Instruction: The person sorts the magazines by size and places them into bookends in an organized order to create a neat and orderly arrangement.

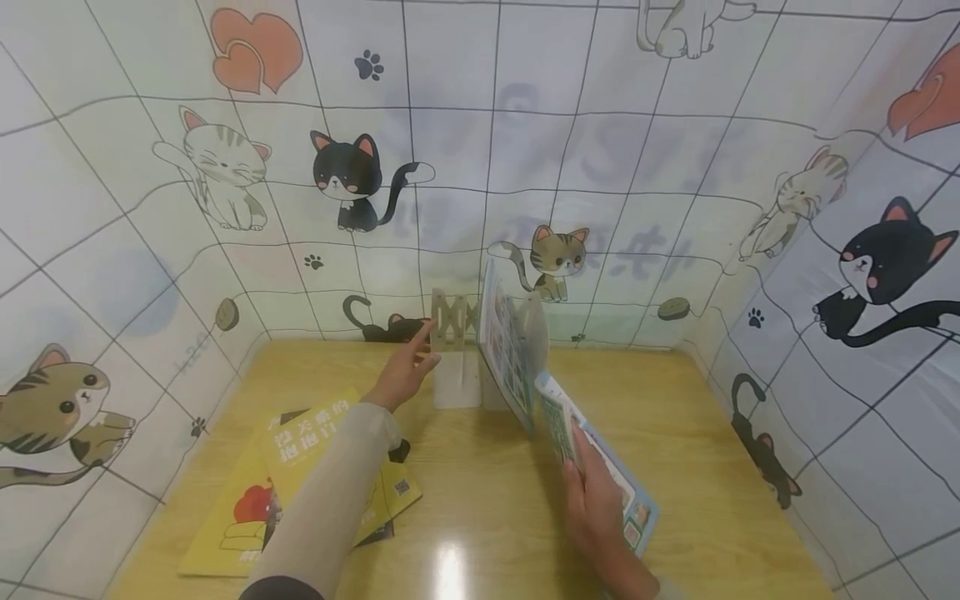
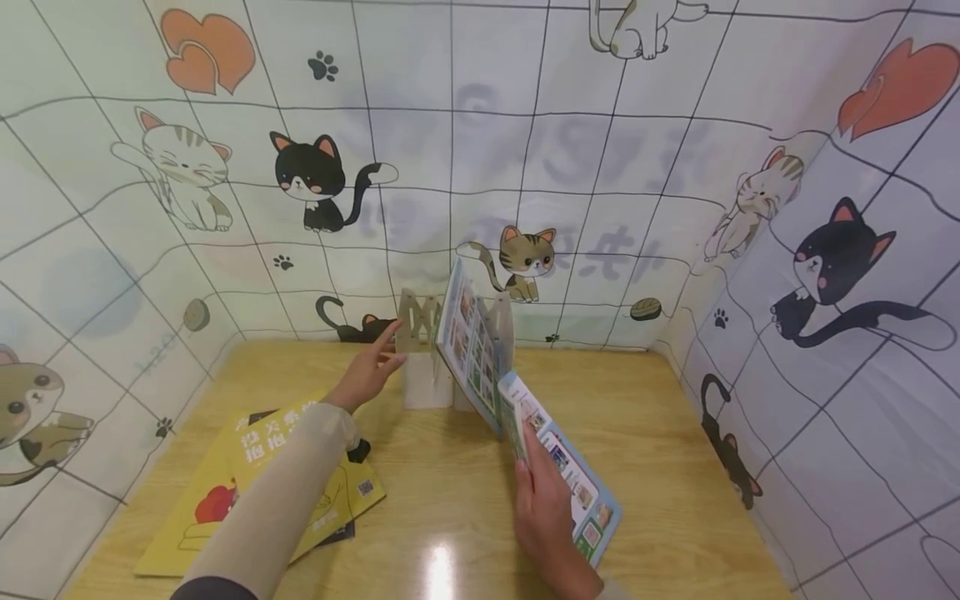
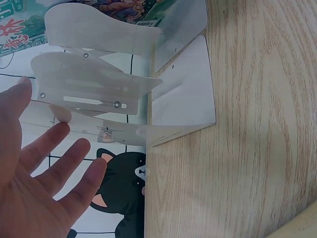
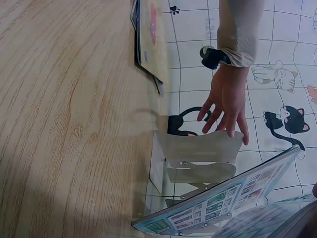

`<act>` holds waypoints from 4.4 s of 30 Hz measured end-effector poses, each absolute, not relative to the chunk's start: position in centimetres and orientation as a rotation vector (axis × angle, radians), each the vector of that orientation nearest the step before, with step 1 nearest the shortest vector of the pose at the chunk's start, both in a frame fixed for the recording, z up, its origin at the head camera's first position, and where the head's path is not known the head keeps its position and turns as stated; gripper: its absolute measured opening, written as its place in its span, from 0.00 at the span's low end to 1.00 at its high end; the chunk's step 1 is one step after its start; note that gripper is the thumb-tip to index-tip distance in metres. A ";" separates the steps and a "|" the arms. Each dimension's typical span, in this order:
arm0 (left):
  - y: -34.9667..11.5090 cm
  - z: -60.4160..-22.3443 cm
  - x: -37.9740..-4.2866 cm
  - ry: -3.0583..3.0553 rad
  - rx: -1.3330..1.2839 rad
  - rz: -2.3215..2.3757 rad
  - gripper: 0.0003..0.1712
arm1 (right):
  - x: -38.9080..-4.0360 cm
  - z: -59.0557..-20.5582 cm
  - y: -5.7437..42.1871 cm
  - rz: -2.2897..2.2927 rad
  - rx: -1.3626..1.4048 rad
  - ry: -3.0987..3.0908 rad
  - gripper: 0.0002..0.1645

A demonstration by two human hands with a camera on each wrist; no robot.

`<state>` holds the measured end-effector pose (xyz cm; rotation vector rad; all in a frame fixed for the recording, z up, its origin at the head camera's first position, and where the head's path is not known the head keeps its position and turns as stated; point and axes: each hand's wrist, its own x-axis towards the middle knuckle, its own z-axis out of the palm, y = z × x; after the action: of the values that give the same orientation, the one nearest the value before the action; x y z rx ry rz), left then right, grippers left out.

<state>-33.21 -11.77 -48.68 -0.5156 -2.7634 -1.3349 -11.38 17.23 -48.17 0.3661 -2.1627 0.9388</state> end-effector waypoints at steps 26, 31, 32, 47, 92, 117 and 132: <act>-11.9 -49.0 -33.3 -2.753 -0.538 -1.344 0.38 | -12.4 -45.6 14.3 1.118 0.435 -1.942 0.35; -11.9 -48.9 -33.2 -2.764 -0.530 -1.343 0.38 | -13.0 -45.0 13.9 1.098 0.467 -1.889 0.35; -11.9 -48.9 -33.2 -2.764 -0.528 -1.345 0.38 | -13.1 -44.8 13.8 1.107 0.475 -1.879 0.35; -11.9 -49.0 -33.2 -2.751 -0.547 -1.342 0.37 | -14.6 -41.0 12.3 1.190 0.675 -1.690 0.32; -11.6 -48.7 -33.1 -2.763 -0.510 -1.308 0.37 | -21.7 -43.6 13.3 0.980 0.621 -1.687 0.28; -11.4 -48.4 -32.7 -2.751 -0.511 -1.325 0.37 | -24.7 -46.4 14.1 0.781 0.589 -1.708 0.23; -11.5 -48.9 -33.2 -2.757 -0.523 -1.324 0.37 | -26.3 -45.9 14.2 0.712 0.559 -1.677 0.23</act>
<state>-33.24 -11.47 -48.86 -0.5226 -2.7570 -1.3242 -26.35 14.15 -45.92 0.5588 -1.6770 0.7119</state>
